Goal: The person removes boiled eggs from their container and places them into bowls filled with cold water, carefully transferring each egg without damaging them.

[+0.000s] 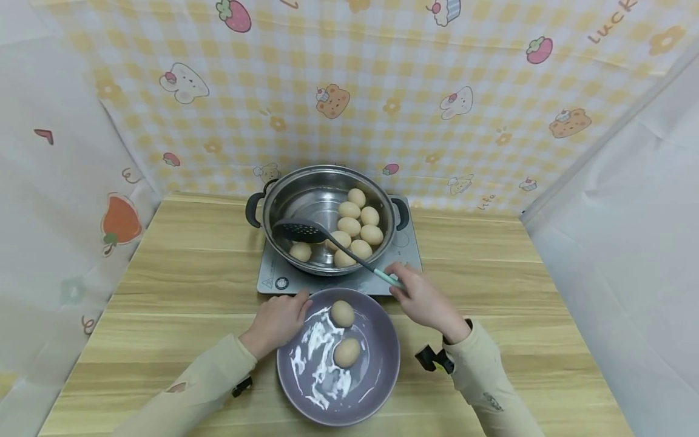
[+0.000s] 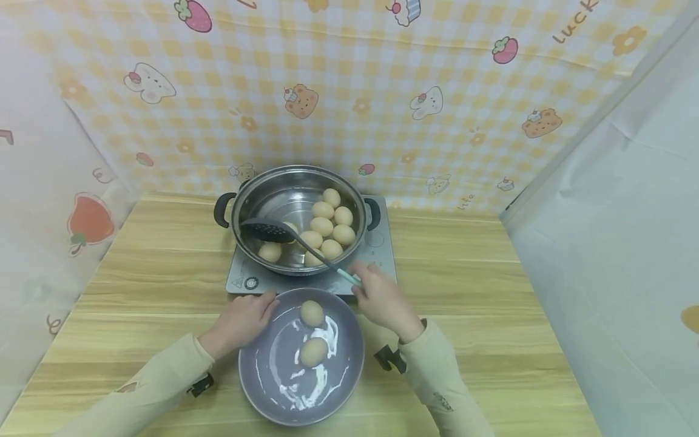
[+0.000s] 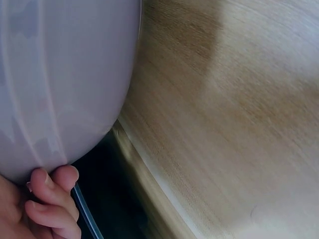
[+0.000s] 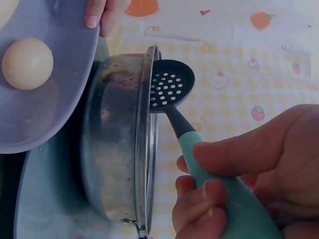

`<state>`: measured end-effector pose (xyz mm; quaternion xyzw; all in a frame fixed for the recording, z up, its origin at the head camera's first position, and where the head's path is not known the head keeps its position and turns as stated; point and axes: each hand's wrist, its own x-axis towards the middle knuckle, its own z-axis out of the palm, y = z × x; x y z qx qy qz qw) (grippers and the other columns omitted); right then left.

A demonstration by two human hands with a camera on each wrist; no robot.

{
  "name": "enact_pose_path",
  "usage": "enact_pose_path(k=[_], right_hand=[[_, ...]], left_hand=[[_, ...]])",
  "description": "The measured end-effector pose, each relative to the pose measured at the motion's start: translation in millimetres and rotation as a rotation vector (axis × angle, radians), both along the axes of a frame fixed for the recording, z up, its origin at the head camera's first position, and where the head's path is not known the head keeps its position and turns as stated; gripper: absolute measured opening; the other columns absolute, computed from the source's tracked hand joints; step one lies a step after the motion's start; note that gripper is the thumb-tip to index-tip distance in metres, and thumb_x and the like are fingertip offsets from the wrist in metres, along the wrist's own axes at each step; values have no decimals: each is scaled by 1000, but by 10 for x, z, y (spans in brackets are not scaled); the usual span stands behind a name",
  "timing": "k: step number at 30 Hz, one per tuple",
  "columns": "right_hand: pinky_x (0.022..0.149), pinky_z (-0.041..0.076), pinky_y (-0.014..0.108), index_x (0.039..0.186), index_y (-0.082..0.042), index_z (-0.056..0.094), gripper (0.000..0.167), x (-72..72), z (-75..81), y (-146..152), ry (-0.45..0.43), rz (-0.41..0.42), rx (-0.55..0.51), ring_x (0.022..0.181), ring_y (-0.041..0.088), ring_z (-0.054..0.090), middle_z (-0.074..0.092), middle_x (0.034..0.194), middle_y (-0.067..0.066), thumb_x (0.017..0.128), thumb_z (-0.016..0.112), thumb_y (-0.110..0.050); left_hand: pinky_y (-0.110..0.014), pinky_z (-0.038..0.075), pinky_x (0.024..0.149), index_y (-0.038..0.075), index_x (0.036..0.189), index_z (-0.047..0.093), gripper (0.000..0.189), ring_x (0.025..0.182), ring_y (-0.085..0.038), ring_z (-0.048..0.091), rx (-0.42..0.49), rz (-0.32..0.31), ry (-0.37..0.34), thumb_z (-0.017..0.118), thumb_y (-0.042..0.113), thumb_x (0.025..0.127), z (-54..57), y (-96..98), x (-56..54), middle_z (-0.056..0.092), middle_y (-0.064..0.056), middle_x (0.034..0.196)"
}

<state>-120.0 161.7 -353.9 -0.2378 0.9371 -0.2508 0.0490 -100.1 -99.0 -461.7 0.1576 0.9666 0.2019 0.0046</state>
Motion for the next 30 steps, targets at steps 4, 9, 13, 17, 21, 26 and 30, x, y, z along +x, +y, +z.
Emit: enact_pose_path(k=[4, 9, 13, 17, 21, 26, 30], right_hand=[[60, 40, 30, 101, -7, 56, 19, 23, -1, 5, 6, 1, 21, 66, 14, 45, 50, 76, 2, 83, 58, -1], [59, 40, 28, 100, -5, 58, 17, 55, 14, 30, -46, -4, 40, 66, 13, 46, 55, 81, 4, 84, 57, -1], [58, 39, 27, 98, -4, 60, 15, 89, 48, 52, -68, -6, 43, 63, 11, 45, 54, 78, 2, 84, 57, -1], [56, 39, 26, 97, -4, 61, 14, 121, 105, 68, -71, -10, 49, 61, 10, 44, 53, 74, 0, 85, 56, -1], [53, 38, 25, 98, -3, 62, 15, 134, 158, 68, -83, -25, 60, 57, 10, 43, 51, 68, -2, 85, 55, -2], [48, 34, 24, 95, -3, 62, 13, 136, 200, 68, -112, -35, 75, 50, 8, 39, 44, 59, -4, 86, 53, -2], [46, 31, 23, 85, -6, 60, 9, 137, 222, 70, -110, -26, 78, 47, 7, 35, 39, 56, -5, 86, 52, -2]], left_hand=[[-32, 31, 42, 14, 76, 46, 19, 47, -18, 47, 5, -2, 19, 49, 23, 92, -8, 0, 1, 45, 1, 53], [-33, 32, 42, 14, 75, 45, 19, 47, -19, 48, -1, 3, 25, 50, 23, 92, -8, -1, 3, 46, 1, 53], [-32, 33, 42, 15, 75, 45, 20, 48, -19, 49, -3, 5, 14, 48, 24, 93, -7, 1, 0, 46, 2, 53], [-33, 33, 42, 15, 76, 45, 20, 49, -21, 52, -7, 5, 21, 48, 24, 93, -14, 0, -3, 48, 1, 54], [-35, 33, 42, 15, 76, 45, 20, 51, -24, 54, -9, 6, 29, 48, 24, 93, -15, -2, 0, 50, -1, 55], [-34, 33, 42, 15, 76, 45, 19, 51, -24, 54, -7, 7, 27, 48, 23, 93, -13, 0, 2, 50, -1, 55], [-34, 33, 42, 15, 76, 45, 19, 50, -22, 52, -6, 5, 29, 48, 23, 93, -11, 4, 0, 49, -1, 54]])
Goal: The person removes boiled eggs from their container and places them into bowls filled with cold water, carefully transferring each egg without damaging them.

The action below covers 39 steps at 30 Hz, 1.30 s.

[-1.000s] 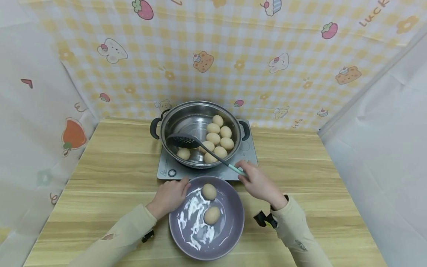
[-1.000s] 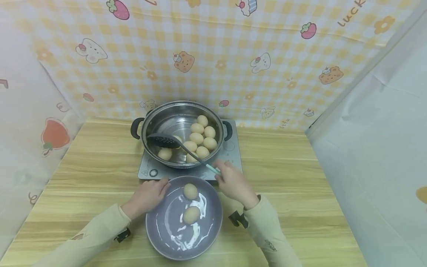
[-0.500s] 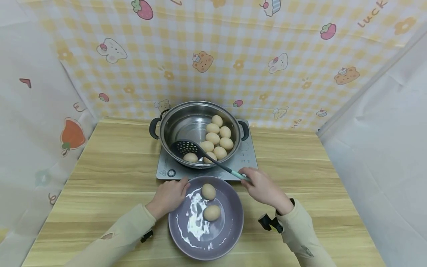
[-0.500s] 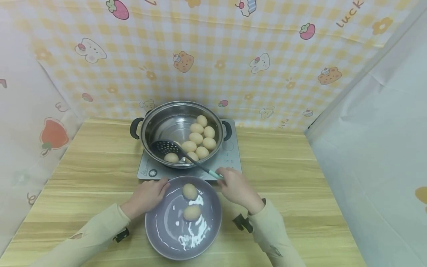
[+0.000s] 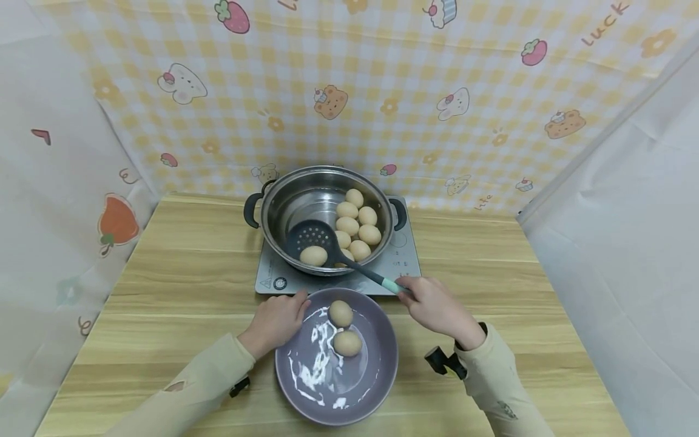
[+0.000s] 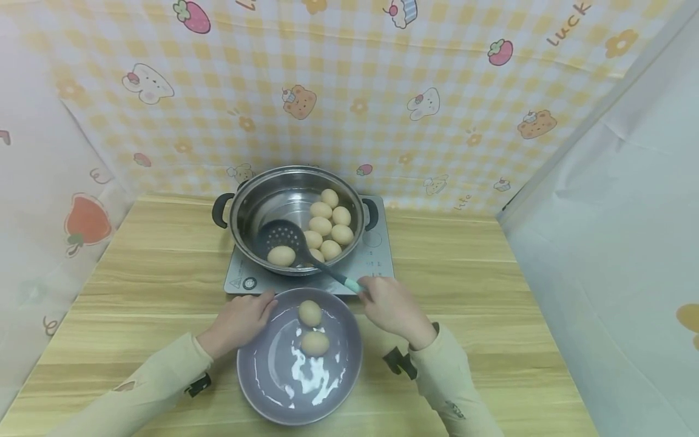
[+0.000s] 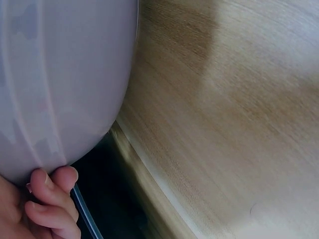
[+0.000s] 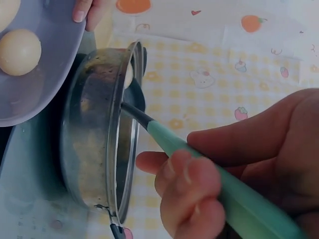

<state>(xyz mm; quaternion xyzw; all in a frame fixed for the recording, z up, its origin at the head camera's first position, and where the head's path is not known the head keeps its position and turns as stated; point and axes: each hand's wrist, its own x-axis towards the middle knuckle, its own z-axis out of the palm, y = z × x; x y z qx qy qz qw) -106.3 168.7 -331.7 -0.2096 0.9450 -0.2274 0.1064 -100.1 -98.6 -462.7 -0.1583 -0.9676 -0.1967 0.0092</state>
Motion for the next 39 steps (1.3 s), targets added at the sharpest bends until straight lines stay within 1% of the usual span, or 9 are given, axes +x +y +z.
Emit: enact_pose_path(k=[3, 8, 10, 13, 17, 23, 27, 32, 39], right_hand=[[45, 30, 22, 77, -8, 57, 10, -3, 8, -5, -3, 5, 11, 45, 6, 34, 36, 54, -6, 86, 54, -4], [46, 32, 21, 75, -8, 56, 11, -13, 9, -7, -5, 15, 21, 46, 6, 35, 35, 55, -6, 81, 65, -9], [46, 33, 21, 74, -8, 55, 12, -26, 8, -5, 10, 30, 24, 46, 5, 36, 35, 55, -5, 80, 66, -8], [45, 31, 21, 69, -9, 51, 18, -59, 12, 5, 5, 49, 22, 45, 5, 33, 34, 54, -6, 82, 63, -6], [45, 29, 21, 66, -10, 48, 22, -110, 25, 36, -48, 60, 25, 44, 5, 30, 32, 53, -6, 85, 59, -7], [47, 30, 22, 66, -10, 47, 23, -143, 52, 108, -82, 68, 37, 45, 6, 30, 31, 53, -6, 88, 56, -10], [47, 29, 22, 66, -10, 47, 24, -110, 96, 174, -98, 66, 14, 45, 5, 28, 29, 53, -7, 89, 54, -10], [45, 27, 21, 72, -8, 52, 18, -36, 183, 276, -113, 48, -13, 44, 4, 26, 29, 53, -7, 89, 54, -9], [46, 28, 21, 84, -7, 57, 8, 115, 335, 428, -83, 24, 21, 45, 3, 27, 31, 54, -8, 90, 54, -11]], left_hand=[[-34, 33, 41, 14, 76, 46, 19, 50, -24, 54, -2, -2, 12, 49, 23, 92, 0, -4, 2, 50, -1, 54], [-35, 33, 42, 15, 77, 46, 19, 51, -25, 54, -2, -1, 1, 48, 24, 93, 8, -6, 5, 50, -1, 55], [-34, 33, 42, 15, 77, 46, 19, 52, -25, 55, -3, 0, -6, 47, 24, 93, 5, -5, 5, 50, -1, 55], [-34, 33, 42, 15, 77, 46, 19, 52, -25, 55, -4, 0, -4, 47, 24, 93, 1, -5, 5, 50, -2, 55], [-34, 33, 42, 14, 77, 46, 19, 51, -25, 55, -8, 0, 1, 48, 24, 93, -1, -6, 3, 49, -1, 54], [-32, 32, 42, 15, 78, 47, 18, 48, -17, 47, -5, -3, -46, 46, 25, 94, 4, -5, -5, 45, 2, 54], [-31, 31, 41, 15, 78, 47, 19, 47, -16, 46, -4, -4, -38, 47, 25, 94, -6, -1, -7, 44, 2, 53], [-33, 32, 42, 15, 77, 46, 19, 49, -21, 50, -1, -4, -15, 48, 25, 93, -15, 3, -11, 47, 0, 54], [-34, 33, 42, 15, 76, 46, 19, 50, -23, 53, 1, -5, -1, 48, 24, 93, -10, 0, 0, 48, -1, 54]])
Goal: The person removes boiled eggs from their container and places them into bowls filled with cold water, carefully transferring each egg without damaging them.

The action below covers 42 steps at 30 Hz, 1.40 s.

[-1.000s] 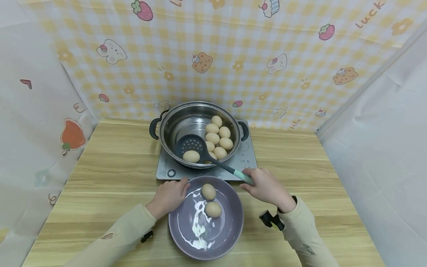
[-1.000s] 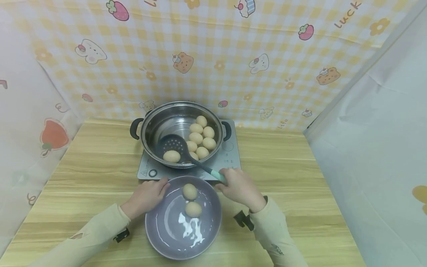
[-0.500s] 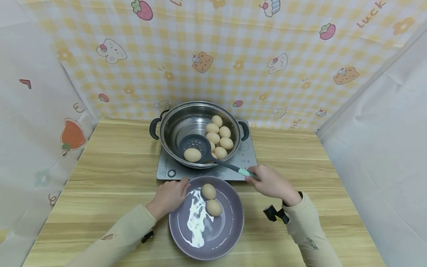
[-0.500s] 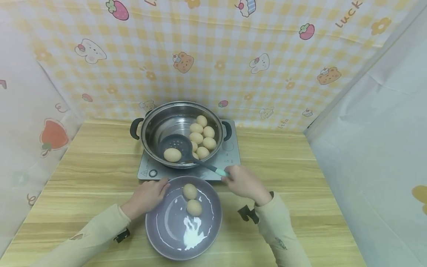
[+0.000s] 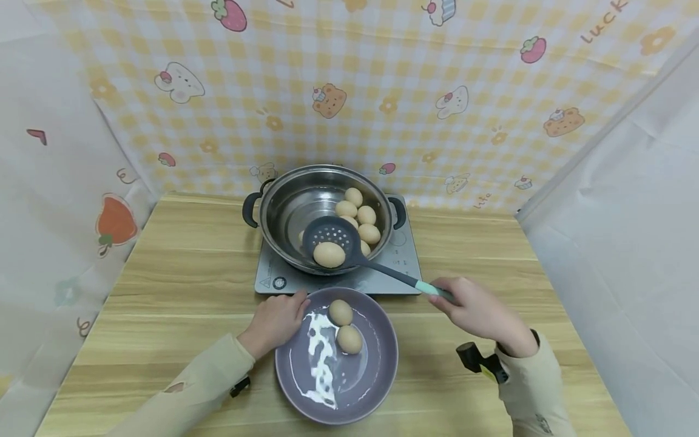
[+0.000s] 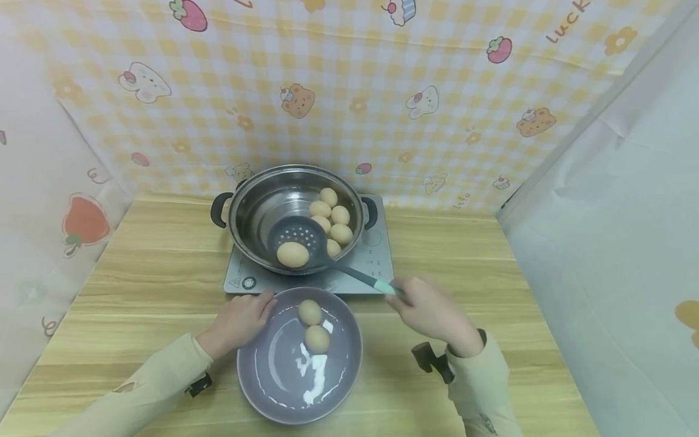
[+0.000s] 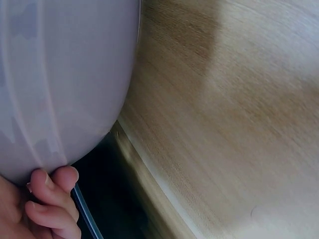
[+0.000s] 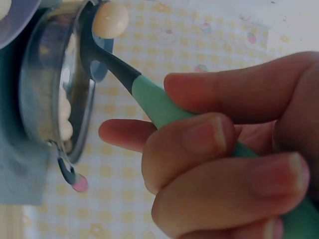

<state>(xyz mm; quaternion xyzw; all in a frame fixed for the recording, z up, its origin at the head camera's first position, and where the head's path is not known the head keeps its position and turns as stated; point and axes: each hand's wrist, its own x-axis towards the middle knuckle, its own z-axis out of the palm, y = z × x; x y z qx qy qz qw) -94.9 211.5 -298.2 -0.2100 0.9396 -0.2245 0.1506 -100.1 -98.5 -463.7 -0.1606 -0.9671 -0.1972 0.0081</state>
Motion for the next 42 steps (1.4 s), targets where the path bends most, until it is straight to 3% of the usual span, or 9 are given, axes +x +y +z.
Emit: enact_pose_path(k=[9, 14, 18, 21, 26, 34, 42], right_hand=[[44, 28, 20, 88, -10, 60, 5, 280, 168, 154, 63, -22, 54, 43, -1, 26, 28, 52, -13, 89, 57, -14], [43, 28, 18, 86, -12, 59, 3, 434, 142, 264, 100, 8, 44, 42, -4, 26, 28, 52, -16, 87, 59, -15], [42, 28, 17, 86, -15, 58, 2, 508, 80, 353, 107, 53, 25, 42, -6, 27, 28, 52, -18, 87, 59, -16], [41, 27, 17, 86, -17, 58, 3, 543, 29, 403, 103, 83, 10, 42, -7, 27, 29, 53, -19, 87, 60, -15], [42, 27, 17, 84, -20, 57, 7, 584, -45, 468, 58, 103, 1, 43, -7, 28, 30, 54, -20, 86, 60, -15], [44, 27, 18, 84, -23, 56, 9, 626, -162, 576, -22, 76, 14, 45, -5, 29, 31, 55, -19, 86, 60, -16], [45, 27, 19, 84, -26, 58, 11, 652, -262, 698, -31, 56, 14, 46, -5, 29, 33, 56, -19, 83, 64, -17]], left_hand=[[-36, 34, 41, 14, 74, 45, 20, 52, -29, 56, 1, 6, 34, 49, 23, 92, -7, -2, -13, 52, -4, 56], [-36, 35, 41, 12, 77, 49, 17, 52, -28, 57, 1, 6, 36, 50, 22, 91, 0, 8, -14, 53, -5, 56], [-35, 37, 42, 11, 88, 55, 11, 51, -25, 56, -9, 2, 13, 50, 21, 91, 2, 13, -13, 53, -4, 57], [-34, 38, 43, 12, 92, 56, 9, 51, -22, 55, -9, 2, 3, 51, 20, 90, 4, 13, -12, 53, -3, 56], [-32, 34, 41, 14, 82, 50, 14, 47, -18, 49, -3, 3, -22, 48, 22, 92, 11, 13, -14, 47, 1, 53], [-33, 31, 41, 14, 78, 47, 18, 47, -20, 49, -15, 4, -27, 46, 23, 93, 11, 5, -20, 45, 1, 53], [-33, 33, 42, 15, 79, 47, 18, 49, -20, 51, -18, -4, -30, 46, 24, 94, 12, 2, -27, 46, 1, 53]])
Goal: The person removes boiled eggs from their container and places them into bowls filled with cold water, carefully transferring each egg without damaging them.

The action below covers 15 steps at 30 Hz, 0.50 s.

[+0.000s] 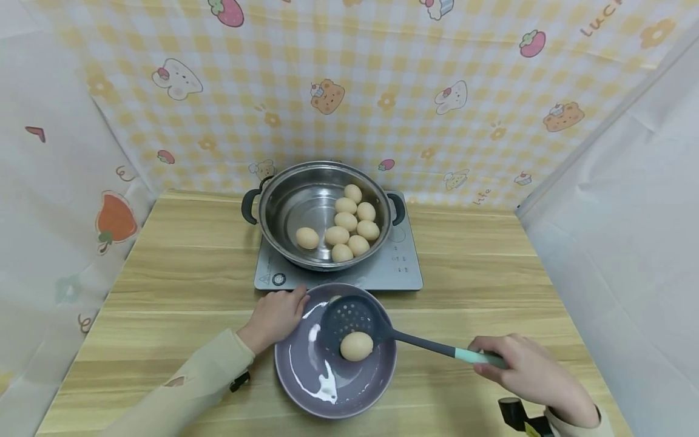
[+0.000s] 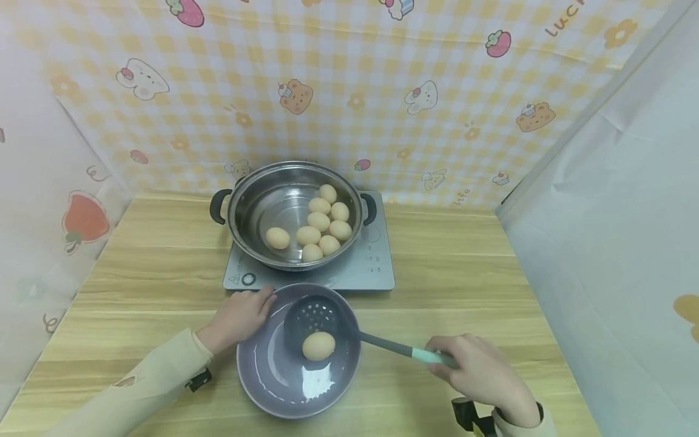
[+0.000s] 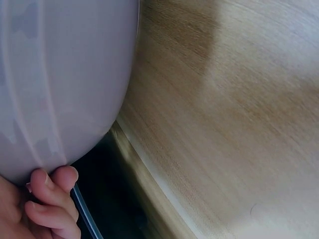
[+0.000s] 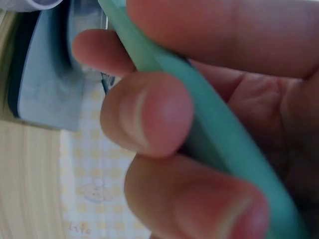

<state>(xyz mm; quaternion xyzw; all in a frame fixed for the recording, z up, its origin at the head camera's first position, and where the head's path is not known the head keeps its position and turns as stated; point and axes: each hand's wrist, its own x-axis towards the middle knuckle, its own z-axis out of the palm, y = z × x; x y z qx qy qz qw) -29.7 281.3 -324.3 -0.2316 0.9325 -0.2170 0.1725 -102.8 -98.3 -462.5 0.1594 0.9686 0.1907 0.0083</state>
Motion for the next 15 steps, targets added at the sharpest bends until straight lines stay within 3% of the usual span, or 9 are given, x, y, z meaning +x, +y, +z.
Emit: enact_pose_path(k=[9, 15], right_hand=[[44, 26, 19, 86, -28, 61, 13, -7, -23, 42, -11, -30, 39, 47, -4, 31, 36, 56, -19, 81, 66, -17], [44, 27, 21, 86, -29, 62, 13, -3, -29, 48, -22, -63, 61, 48, -3, 33, 42, 57, -18, 80, 67, -18]], left_hand=[[-32, 32, 42, 15, 80, 48, 17, 48, -18, 49, -6, 2, -10, 46, 24, 94, -1, 2, 2, 44, 2, 53], [-33, 31, 40, 14, 76, 45, 19, 47, -21, 50, 16, -7, 48, 48, 23, 93, -19, 2, 6, 44, 1, 51]])
